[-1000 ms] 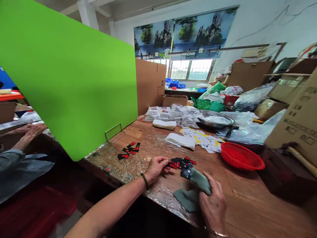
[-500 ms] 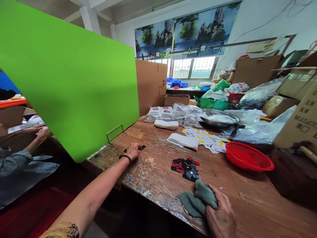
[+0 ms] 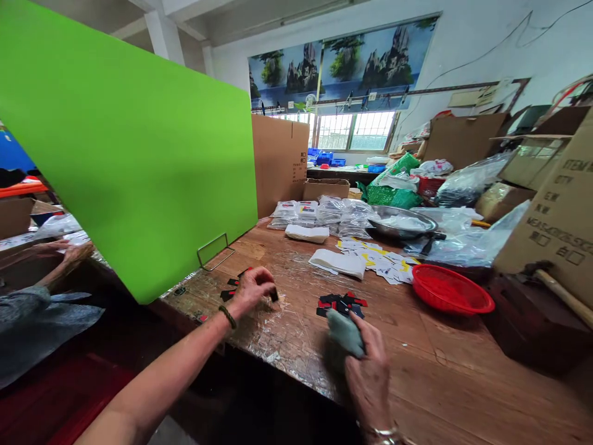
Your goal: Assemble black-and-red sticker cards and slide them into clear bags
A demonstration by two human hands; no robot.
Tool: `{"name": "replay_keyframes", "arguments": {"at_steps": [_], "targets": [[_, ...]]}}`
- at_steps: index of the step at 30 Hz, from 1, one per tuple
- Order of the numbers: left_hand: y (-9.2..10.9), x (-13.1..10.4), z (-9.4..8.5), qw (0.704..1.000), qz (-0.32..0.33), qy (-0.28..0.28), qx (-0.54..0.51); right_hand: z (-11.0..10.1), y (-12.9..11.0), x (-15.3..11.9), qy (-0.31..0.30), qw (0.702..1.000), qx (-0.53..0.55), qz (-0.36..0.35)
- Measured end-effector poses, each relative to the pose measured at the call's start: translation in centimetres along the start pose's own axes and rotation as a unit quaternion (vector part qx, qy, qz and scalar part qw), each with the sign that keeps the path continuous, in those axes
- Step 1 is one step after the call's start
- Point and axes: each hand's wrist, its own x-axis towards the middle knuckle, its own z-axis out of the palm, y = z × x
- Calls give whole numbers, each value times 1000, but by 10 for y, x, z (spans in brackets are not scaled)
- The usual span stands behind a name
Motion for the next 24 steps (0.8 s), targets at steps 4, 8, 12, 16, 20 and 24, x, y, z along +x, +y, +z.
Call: {"name": "replay_keyframes", "arguments": {"at_steps": [4, 8, 12, 16, 20, 24], "targets": [[25, -46, 47, 968, 5, -61, -245, 37, -45, 3, -83, 986, 80, -117], [33, -49, 75, 934, -39, -50, -352, 22, -27, 2, -98, 992, 60, -54], [41, -25, 112, 983, -38, -59, -168, -26, 19, 6, 4, 996, -30, 87], [41, 4, 120, 997, -7, -72, -40, -55, 47, -2, 30, 988, -86, 127], [12, 34, 65, 989, -19, -34, 143, -57, 57, -20, 15, 987, -91, 134], [-21, 55, 15, 951, -88, -20, 296, -51, 56, -25, 11, 989, -103, 105]]}}
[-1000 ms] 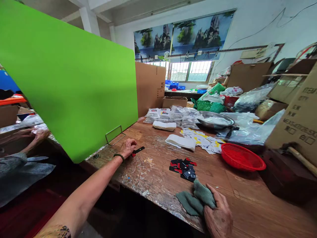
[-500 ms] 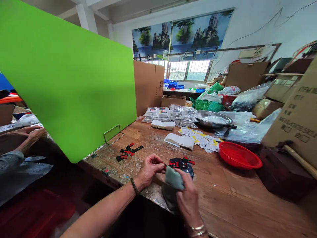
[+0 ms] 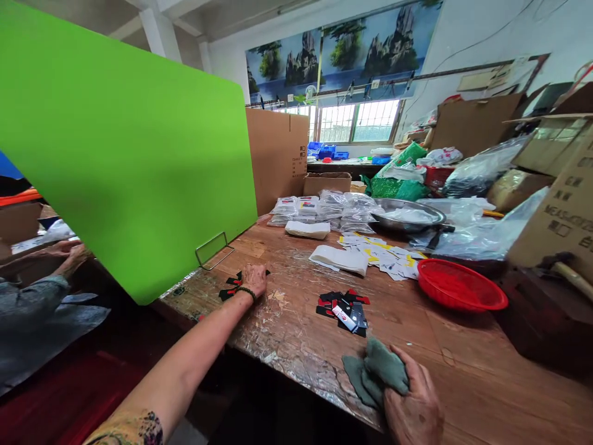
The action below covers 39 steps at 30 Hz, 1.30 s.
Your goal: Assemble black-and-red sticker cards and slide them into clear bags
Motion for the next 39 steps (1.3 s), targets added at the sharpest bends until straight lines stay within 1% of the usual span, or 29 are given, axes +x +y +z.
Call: {"name": "replay_keyframes", "arguments": {"at_steps": [2, 4, 7, 9, 11, 12, 14, 16, 17, 18, 20, 21, 22, 23, 24, 25, 26, 28, 30, 31, 32, 34, 37, 39], "targets": [[-10, 7, -2, 999, -9, -12, 40, 1, -2, 1, -1, 1000, -3, -4], [-11, 11, -1, 998, 1, -18, 53, 2, -1, 2, 1, 1000, -6, -1], [-8, 11, -5, 999, 33, -11, 34, 0, 3, 1, 11, 1000, -13, -6], [-4, 6, -9, 998, 56, -1, -1, -1, 4, 1, 14, 1000, -17, -7], [4, -8, -11, 996, 80, 11, -48, 0, -4, 3, 13, 1000, -11, -6], [10, -18, -9, 993, 92, 13, -76, 2, -12, 5, 14, 1000, -1, -10], [26, -45, -2, 984, 116, 2, -136, 9, -38, 8, 14, 999, 37, -38], [43, -76, 9, 970, 143, -29, -196, 21, -71, 9, -4, 991, 93, -101], [51, -91, 15, 961, 154, -44, -227, 28, -86, 8, -26, 983, 120, -139], [57, -104, 19, 943, 159, -59, -285, 35, -99, 6, -55, 973, 144, -173], [64, -120, 26, 874, 141, -81, -458, 46, -113, 1, -84, 963, 173, -189], [67, -124, 28, 838, 123, -86, -525, 48, -113, -2, -93, 963, 175, -184], [69, -123, 30, 812, 103, -89, -568, 48, -109, -3, -98, 966, 169, -171], [73, -120, 33, 810, 86, -90, -574, 46, -102, -3, -99, 970, 156, -155], [77, -115, 36, 823, 75, -92, -556, 41, -92, -2, -95, 976, 137, -138], [83, -107, 40, 843, 68, -92, -525, 34, -80, 0, -87, 983, 115, -115], [89, -99, 45, 868, 66, -92, -484, 26, -67, 3, -67, 990, 93, -88], [100, -82, 53, 901, 70, -85, -419, 10, -41, 11, -28, 998, 51, -31], [103, -65, 56, 922, 83, -74, -372, -2, -19, 16, -7, 1000, 15, 4], [98, -57, 54, 932, 90, -66, -344, -7, -9, 17, -2, 1000, 2, 15], [89, -49, 49, 944, 97, -55, -311, -10, -2, 16, 2, 1000, -9, 27], [60, -33, 32, 967, 93, -25, -236, -14, 8, 13, 0, 999, -18, 51], [2, -10, 0, 993, 32, 16, -110, -13, 9, 7, -17, 997, -20, 78], [-29, 4, -16, 999, -13, 21, -38, -12, 5, 7, -31, 996, -24, 77]]}}
